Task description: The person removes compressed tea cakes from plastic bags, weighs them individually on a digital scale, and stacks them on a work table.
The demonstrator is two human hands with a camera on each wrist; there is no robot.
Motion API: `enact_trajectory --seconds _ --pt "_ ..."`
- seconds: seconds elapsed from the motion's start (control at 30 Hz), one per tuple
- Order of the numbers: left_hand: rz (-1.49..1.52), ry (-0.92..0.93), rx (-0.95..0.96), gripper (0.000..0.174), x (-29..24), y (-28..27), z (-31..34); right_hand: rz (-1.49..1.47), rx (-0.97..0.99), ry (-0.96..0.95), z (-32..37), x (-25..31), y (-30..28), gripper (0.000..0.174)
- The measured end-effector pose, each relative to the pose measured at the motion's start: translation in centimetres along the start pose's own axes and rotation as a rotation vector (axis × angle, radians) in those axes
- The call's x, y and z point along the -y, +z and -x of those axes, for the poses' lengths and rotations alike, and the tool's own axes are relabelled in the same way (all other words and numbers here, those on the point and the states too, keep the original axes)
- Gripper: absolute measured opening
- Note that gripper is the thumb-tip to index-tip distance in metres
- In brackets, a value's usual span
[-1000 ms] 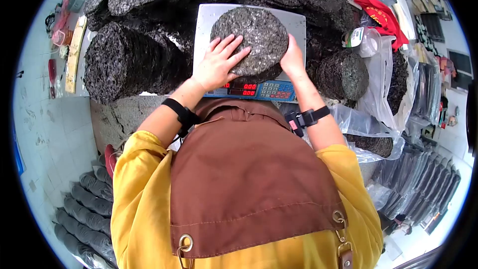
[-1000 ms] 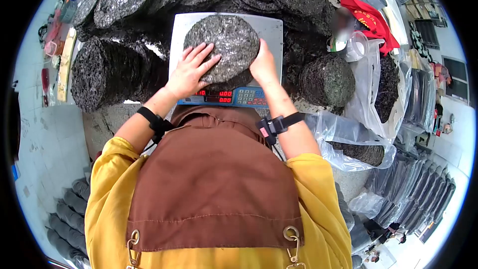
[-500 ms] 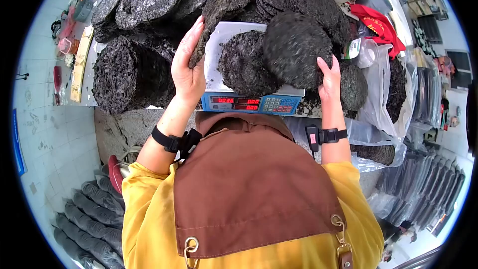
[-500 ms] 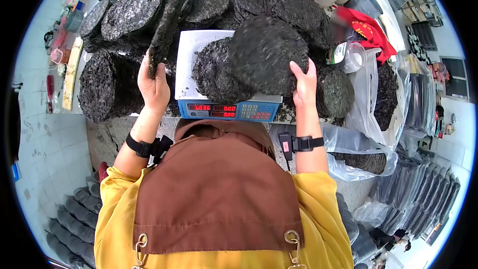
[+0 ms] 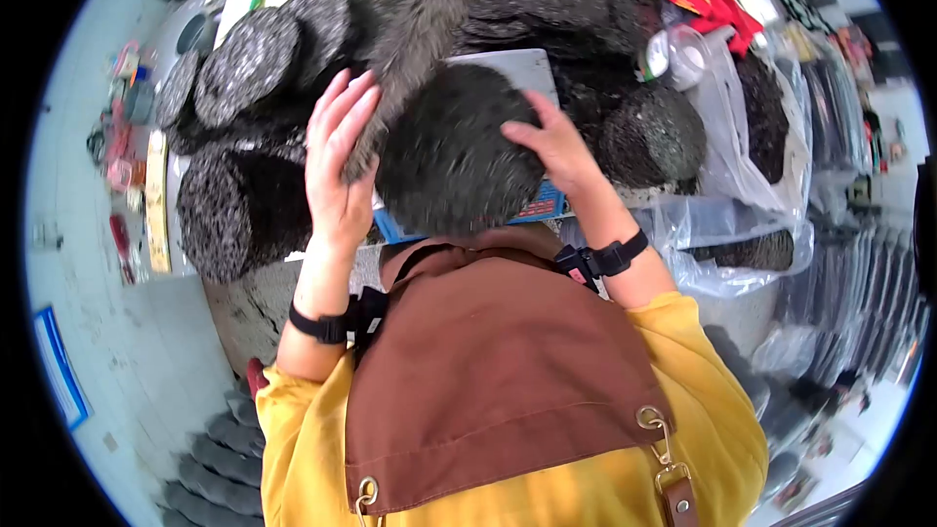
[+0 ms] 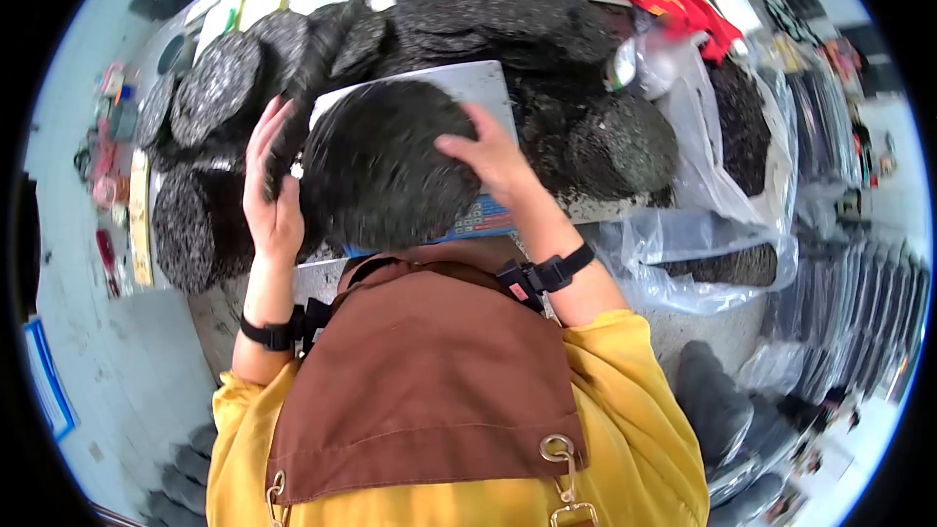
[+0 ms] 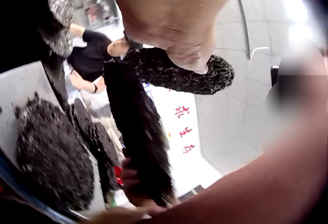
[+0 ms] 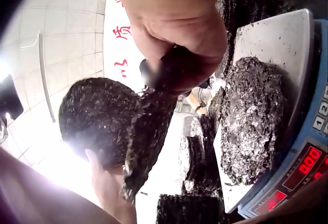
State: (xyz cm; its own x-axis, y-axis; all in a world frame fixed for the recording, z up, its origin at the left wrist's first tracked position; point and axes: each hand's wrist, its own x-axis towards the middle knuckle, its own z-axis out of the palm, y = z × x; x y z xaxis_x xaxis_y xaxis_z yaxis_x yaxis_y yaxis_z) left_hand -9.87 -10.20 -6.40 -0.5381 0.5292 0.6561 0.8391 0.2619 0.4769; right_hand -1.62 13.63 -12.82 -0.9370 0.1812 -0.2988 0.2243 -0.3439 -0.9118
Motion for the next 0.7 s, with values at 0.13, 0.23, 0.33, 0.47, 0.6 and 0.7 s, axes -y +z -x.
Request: enact_trajectory --seconds 0.13,0.23,0.33,0.47,0.6,0.7 --pt "0.773 -0.805 -0.086 0.037 1.7 2.0 5.4 0.013 0.184 -0.002 1.2 -0.7 -0.6 0.063" --pt "0.786 -0.986 0.165 0.040 0.4 3.0 6.1 0.150 0.180 -0.018 1.7 -1.3 -0.4 0.063" --pt "0.318 -0.508 0.387 0.042 -0.9 3.0 3.9 0.096 0.186 -0.033 2.2 -1.1 -1.2 0.061" --pt "0.169 -0.281 -0.161 0.037 0.7 2.7 1.9 0.045 -0.016 -0.086 3.1 -0.2 -3.5 0.053" --pt "-0.239 -0.081 0.029 0.045 2.2 5.5 2.7 -0.005 -0.748 -0.204 4.1 -0.6 -13.8 0.049" --pt "-0.344 -0.195 0.612 0.061 3.5 8.0 6.3 -0.391 -0.695 -0.439 6.7 2.6 -16.9 0.046"
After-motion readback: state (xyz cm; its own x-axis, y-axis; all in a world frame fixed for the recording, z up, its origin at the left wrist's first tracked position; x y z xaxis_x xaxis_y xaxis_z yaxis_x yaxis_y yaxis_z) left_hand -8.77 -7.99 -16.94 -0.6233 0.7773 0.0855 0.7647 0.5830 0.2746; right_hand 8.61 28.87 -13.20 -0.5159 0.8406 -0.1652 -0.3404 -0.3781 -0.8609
